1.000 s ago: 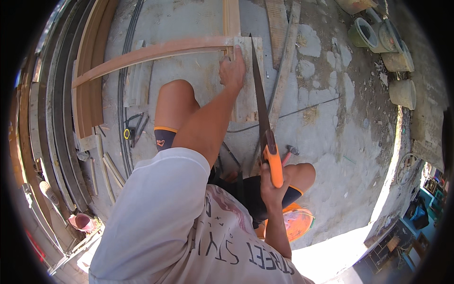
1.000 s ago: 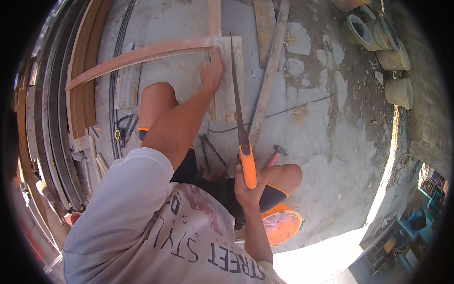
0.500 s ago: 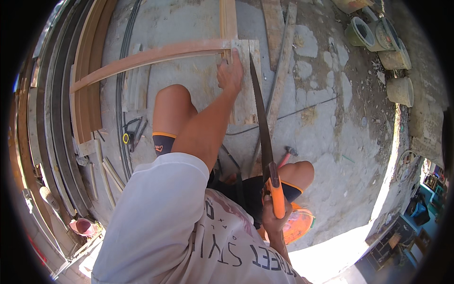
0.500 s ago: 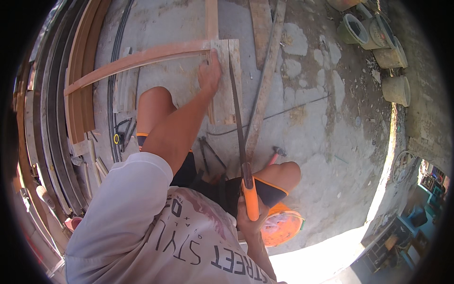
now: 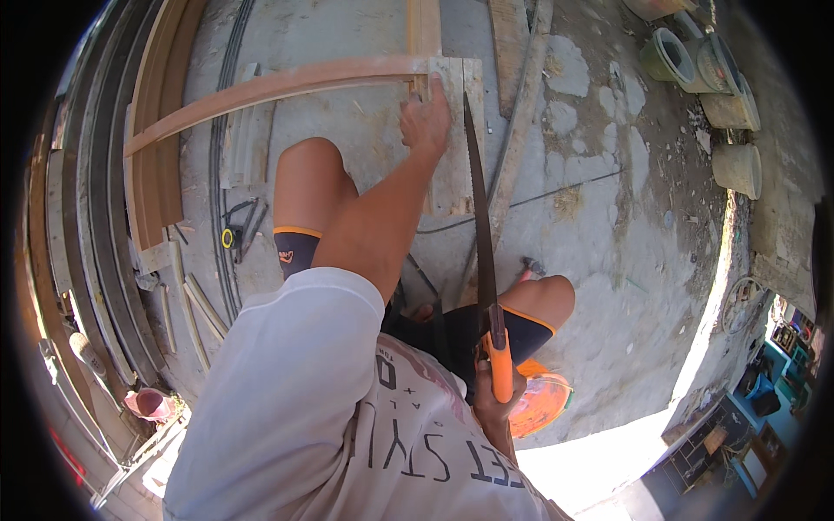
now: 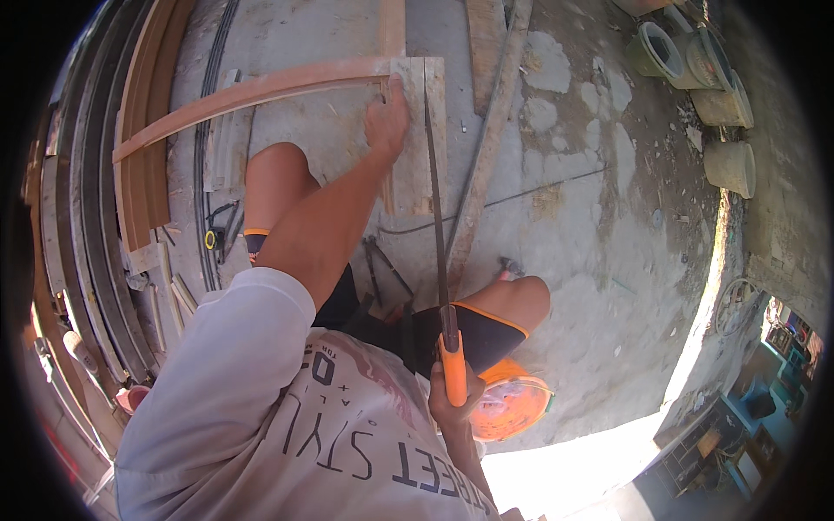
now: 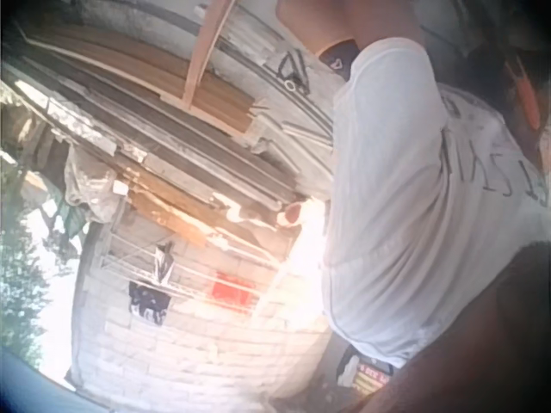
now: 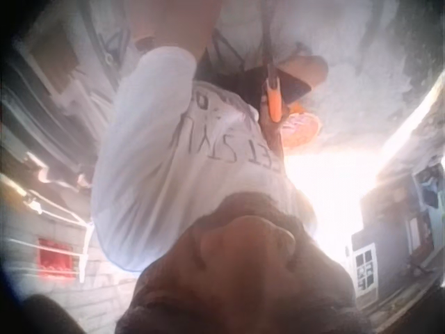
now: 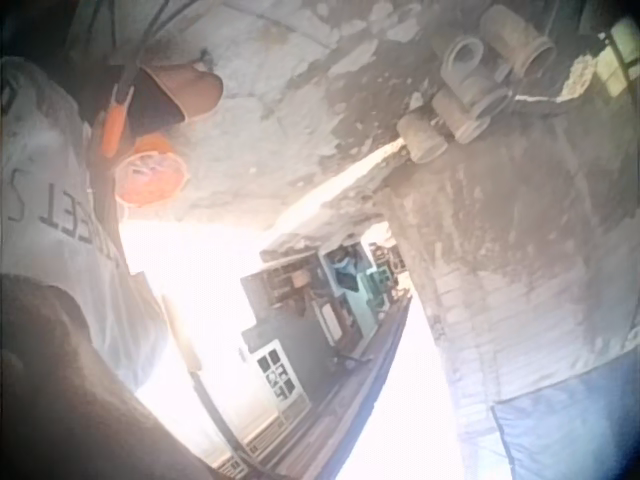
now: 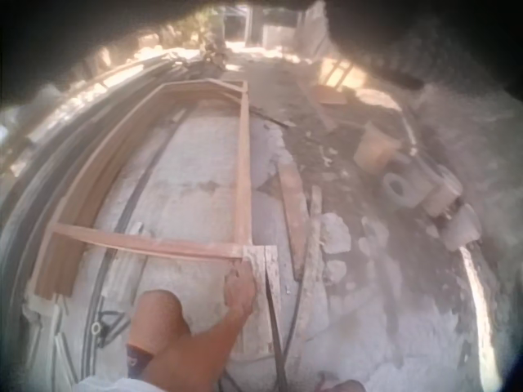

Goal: The person sits on the floor and uses a hand saw to cut a wooden plank. They then use pliers to remove a nail from a small wooden block and a hammer to drive nails into the frame, joining the pieces together.

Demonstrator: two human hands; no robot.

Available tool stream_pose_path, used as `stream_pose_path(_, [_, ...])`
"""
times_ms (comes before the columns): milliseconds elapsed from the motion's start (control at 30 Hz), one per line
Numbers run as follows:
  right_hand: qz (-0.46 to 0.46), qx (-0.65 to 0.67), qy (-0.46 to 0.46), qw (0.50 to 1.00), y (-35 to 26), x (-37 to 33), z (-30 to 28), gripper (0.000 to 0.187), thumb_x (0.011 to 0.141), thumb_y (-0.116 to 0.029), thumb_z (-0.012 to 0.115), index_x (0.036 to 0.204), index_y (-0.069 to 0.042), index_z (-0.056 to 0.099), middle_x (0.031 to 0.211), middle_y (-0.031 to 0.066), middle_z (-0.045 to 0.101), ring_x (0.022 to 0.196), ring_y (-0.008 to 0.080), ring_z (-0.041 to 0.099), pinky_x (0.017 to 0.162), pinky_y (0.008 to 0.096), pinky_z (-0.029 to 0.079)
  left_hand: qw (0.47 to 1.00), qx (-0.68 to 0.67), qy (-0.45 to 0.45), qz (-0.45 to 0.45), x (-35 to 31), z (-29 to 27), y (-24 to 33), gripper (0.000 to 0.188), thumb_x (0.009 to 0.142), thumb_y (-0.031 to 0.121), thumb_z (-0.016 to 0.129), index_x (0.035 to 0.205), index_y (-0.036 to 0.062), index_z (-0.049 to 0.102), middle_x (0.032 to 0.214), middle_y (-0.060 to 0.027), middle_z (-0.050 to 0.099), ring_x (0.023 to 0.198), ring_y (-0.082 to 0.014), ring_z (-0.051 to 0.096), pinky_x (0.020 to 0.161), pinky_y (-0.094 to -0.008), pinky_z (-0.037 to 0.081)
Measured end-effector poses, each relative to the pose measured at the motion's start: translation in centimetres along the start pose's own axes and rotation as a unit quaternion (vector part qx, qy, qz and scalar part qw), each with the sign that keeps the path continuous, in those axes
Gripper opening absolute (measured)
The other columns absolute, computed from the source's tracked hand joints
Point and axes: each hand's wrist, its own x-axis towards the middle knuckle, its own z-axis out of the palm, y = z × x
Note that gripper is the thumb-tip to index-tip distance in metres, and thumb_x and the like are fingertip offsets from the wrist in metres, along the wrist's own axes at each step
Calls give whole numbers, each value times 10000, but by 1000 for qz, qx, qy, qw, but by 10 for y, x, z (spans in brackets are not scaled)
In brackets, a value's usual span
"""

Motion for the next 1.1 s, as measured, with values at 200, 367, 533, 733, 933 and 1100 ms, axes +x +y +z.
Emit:
stream_pose_path(200, [12, 127, -32, 991, -23, 184, 72, 170, 997, -113, 646, 936, 44, 671, 737, -9, 586, 656, 67, 507, 588, 277, 411, 1000, 9, 1, 5, -5, 9, 1, 917, 974, 785, 443, 1540, 72, 558, 1565, -280, 505, 1443, -502, 476, 1157, -667, 368])
stream_pose_path(367, [46, 85, -37, 995, -18, 109, 46, 154, 979, -76, 663, 1026, 68, 690, 783, 21, 630, 723, 84, 568, 662, 283, 470, 1000, -3, 14, 3, 7, 2, -1, 917, 974, 783, 446, 1539, 70, 559, 1559, -277, 511, 1435, -488, 490, 1159, -657, 367])
stream_pose_path(533, [17, 48, -3, 999, 17, -5, 0, 367, 999, -85, 599, 1309, 95, 677, 1038, 96, 746, 926, 148, 707, 856, 259, 567, 1000, -2, 13, 1, 0, 0, 1, 908, 979, 775, 445, 1537, 69, 561, 1536, -270, 536, 1415, -483, 514, 1156, -655, 370])
stream_pose_path(733, [14, 131, -30, 991, -18, 194, 74, 148, 994, -91, 679, 924, 37, 653, 754, -7, 573, 667, 67, 492, 608, 292, 426, 1000, 10, 2, 7, -6, 7, 5, 898, 982, 771, 445, 1520, 65, 579, 1527, -269, 542, 1417, -482, 509, 1153, -657, 373])
stream_pose_path(933, [35, 95, -22, 995, -6, 98, 44, 166, 989, -113, 675, 967, 51, 679, 763, -5, 615, 674, 75, 541, 610, 274, 446, 1000, 1, 1, 4, 7, 2, -4, 901, 981, 776, 440, 1508, 60, 589, 1540, -269, 526, 1430, -488, 491, 1154, -665, 368])
stream_pose_path(1100, [10, 59, 38, 997, 1, 5, 10, 211, 979, -131, 672, 1033, 72, 687, 799, 24, 668, 703, 91, 597, 649, 285, 491, 1000, 0, 4, 3, 0, 1, 1, 920, 983, 774, 433, 1533, 47, 557, 1558, -269, 507, 1432, -492, 484, 1165, -666, 357])
